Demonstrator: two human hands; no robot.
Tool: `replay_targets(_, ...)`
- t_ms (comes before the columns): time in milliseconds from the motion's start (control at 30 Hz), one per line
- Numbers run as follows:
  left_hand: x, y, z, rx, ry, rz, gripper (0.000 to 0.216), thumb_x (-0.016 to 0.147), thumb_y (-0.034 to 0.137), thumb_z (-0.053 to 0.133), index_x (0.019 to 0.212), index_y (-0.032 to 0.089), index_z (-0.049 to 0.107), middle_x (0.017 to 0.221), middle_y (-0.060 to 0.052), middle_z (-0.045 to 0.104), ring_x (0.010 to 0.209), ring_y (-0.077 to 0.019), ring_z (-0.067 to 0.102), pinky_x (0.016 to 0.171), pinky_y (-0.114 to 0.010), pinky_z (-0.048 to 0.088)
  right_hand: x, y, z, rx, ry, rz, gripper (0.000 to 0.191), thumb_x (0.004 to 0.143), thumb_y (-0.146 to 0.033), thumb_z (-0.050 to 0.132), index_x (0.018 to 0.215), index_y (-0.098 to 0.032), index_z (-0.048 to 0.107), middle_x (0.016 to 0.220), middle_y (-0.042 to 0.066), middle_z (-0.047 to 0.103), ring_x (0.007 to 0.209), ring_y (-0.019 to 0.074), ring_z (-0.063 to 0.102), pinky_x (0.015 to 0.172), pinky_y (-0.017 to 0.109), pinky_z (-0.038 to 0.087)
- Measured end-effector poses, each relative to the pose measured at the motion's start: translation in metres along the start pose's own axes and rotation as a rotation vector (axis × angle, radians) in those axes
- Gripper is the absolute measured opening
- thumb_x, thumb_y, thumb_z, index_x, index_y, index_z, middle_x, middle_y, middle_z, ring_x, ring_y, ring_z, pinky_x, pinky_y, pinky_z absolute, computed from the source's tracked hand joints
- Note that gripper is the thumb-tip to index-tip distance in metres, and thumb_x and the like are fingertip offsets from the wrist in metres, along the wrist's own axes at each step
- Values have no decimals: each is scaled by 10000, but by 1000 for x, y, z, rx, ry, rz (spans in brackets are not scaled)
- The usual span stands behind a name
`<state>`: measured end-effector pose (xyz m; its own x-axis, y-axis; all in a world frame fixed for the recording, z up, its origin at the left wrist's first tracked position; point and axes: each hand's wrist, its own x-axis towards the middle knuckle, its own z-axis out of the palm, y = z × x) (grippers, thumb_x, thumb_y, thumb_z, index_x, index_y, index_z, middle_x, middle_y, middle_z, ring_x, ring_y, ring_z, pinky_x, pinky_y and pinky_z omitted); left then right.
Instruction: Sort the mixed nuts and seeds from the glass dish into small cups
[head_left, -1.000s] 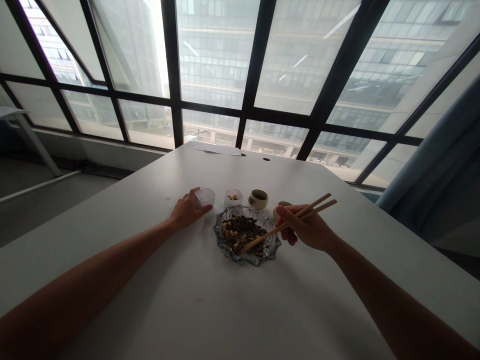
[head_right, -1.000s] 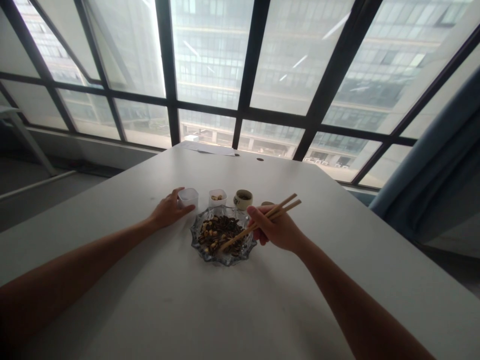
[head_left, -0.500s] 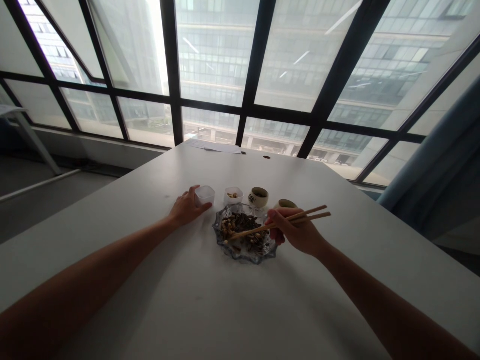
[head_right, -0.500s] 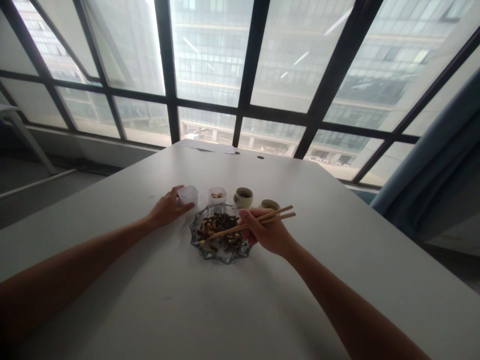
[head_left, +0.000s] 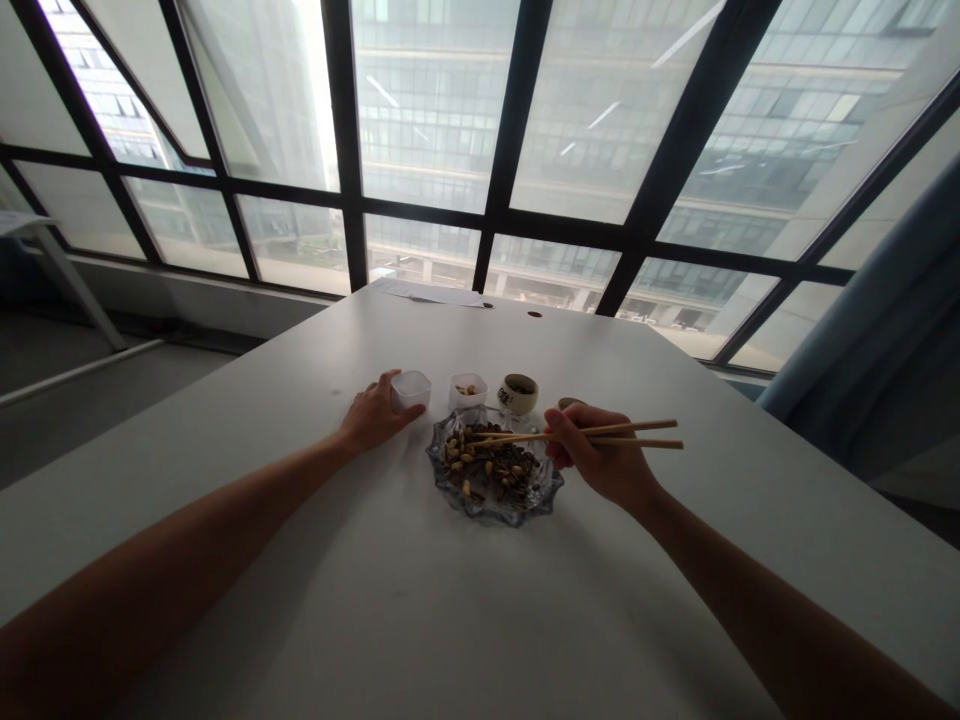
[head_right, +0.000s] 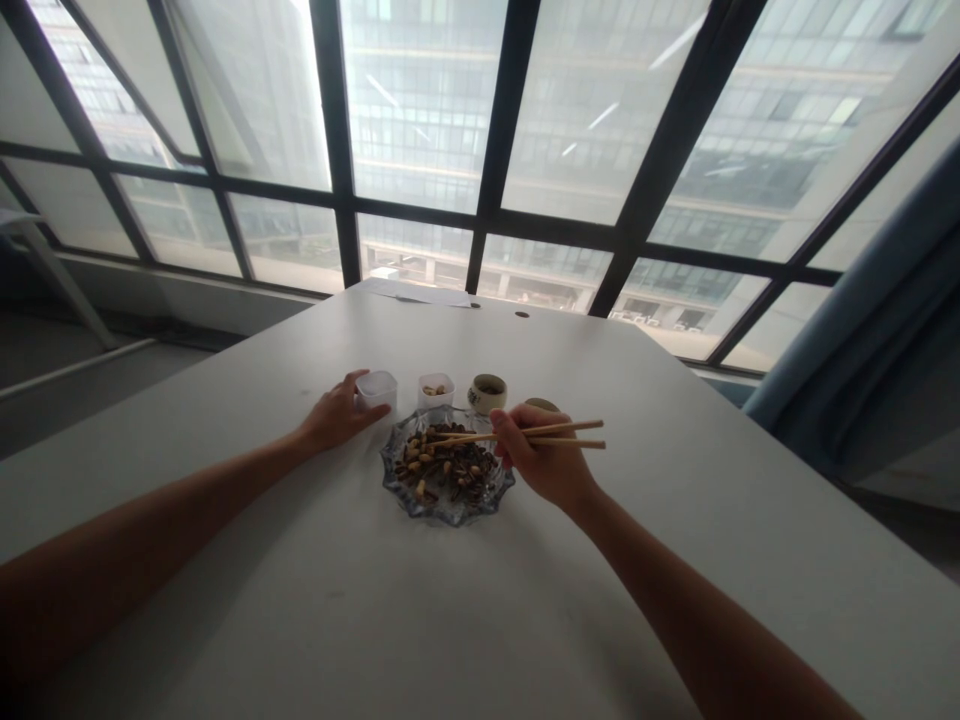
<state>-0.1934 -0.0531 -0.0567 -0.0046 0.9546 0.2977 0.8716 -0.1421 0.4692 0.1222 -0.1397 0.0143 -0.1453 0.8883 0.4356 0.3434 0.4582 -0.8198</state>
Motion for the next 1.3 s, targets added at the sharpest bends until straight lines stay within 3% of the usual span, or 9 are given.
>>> replay_targets(333, 0, 0, 1, -2, 1, -2, 827, 802, 592, 648, 1463, 171, 383, 1252, -183, 649, 1130, -350, 644, 942, -437, 494, -3, -11, 2, 24, -52, 41, 558, 816, -681, 647, 606, -165, 658, 465, 30, 619, 335, 116, 550, 313, 202, 422)
replay_targets(567, 1, -1, 2, -14, 19, 8, 819, 791, 588, 659, 1449, 175, 400, 1253, -181, 655, 1132, -351, 643, 938, -445, 496, 13, 6, -4, 283, 201, 182, 572, 678, -719, 747, 591, -164, 636, 412, 22, 592, 289, 114, 499, 275, 215, 382)
replay_targets(700, 0, 1, 0, -26, 13, 6, 835, 784, 579, 664, 1457, 165, 393, 1255, -184, 655, 1137, -351, 645, 930, -440, 502, 21, 20, -11, 406, 256, 259, 520, 670, -651, 787, 615, -157, 636, 416, 29, 600, 297, 119, 505, 273, 216, 389)
replay_targets(1000, 5, -7, 2, -88, 46, -11, 890, 736, 577, 702, 1456, 160, 384, 1284, -191, 641, 1174, -366, 626, 973, -485, 484, 24, 31, -11, 394, 370, 186, 512, 704, -656, 759, 623, -169, 623, 422, 21, 604, 293, 121, 500, 274, 227, 389)
replay_targets(1167, 7, 14, -13, -84, 152, 216, 791, 775, 554, 673, 1427, 199, 399, 1430, -156, 563, 1338, -340, 507, 1125, -524, 344, 23, 29, -12, 295, 444, 67, 541, 770, -690, 686, 646, -167, 631, 457, 24, 625, 323, 124, 539, 316, 232, 448)
replay_targets(1300, 19, 50, -15, -16, 63, 325, 740, 813, 572, 637, 1409, 189, 420, 1408, -151, 594, 1340, -331, 510, 1163, -532, 264, 21, 24, -11, 228, 467, -3, 565, 790, -720, 644, 649, -172, 631, 459, 18, 624, 329, 124, 550, 328, 230, 454)
